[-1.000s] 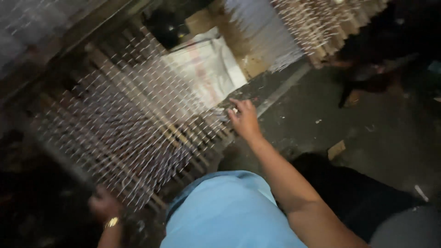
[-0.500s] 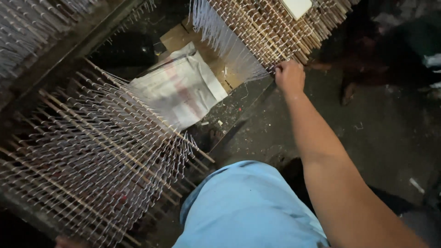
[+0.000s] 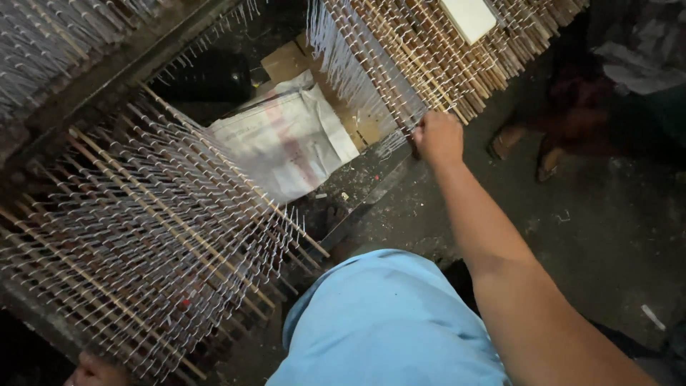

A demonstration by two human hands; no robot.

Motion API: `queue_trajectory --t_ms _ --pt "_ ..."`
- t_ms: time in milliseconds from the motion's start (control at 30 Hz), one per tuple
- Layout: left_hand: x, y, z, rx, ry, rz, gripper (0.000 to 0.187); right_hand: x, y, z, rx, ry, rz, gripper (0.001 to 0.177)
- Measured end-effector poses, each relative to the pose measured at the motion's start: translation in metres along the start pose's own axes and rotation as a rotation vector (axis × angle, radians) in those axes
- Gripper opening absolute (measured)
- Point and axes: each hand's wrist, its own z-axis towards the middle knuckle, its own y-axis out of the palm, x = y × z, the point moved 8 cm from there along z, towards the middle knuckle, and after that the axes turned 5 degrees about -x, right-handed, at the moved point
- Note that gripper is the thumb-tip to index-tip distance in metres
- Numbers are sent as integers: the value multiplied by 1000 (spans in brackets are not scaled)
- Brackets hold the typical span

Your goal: Dipping frames of candle wicks into a vat of molten wax and hanging them on a rack to cool.

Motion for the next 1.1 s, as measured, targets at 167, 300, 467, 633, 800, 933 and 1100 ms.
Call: queue_trajectory --t_ms 167,300,467,633,800,933,1100 --pt "1 3 0 -61 -91 81 54 -8 -10 12 8 -40 93 14" --pt "16 -16 -5 132 68 115 55 -35 -5 21 -15 -181 126 28" --pt "5 -3 -1 -40 -98 30 52 -34 13 38 -103 -97 219 31" --pt "0 -1 -1 10 -98 12 60 -43 12 44 -86 -75 351 26" --pt "-2 7 -1 -13 -31 -14 69 -57 6 39 -48 -38 192 27" --pt "3 -3 1 102 121 -109 57 -56 12 35 -125 98 290 27" --pt "-1 0 -2 129 116 -122 61 -60 -2 31 -148 185 304 26"
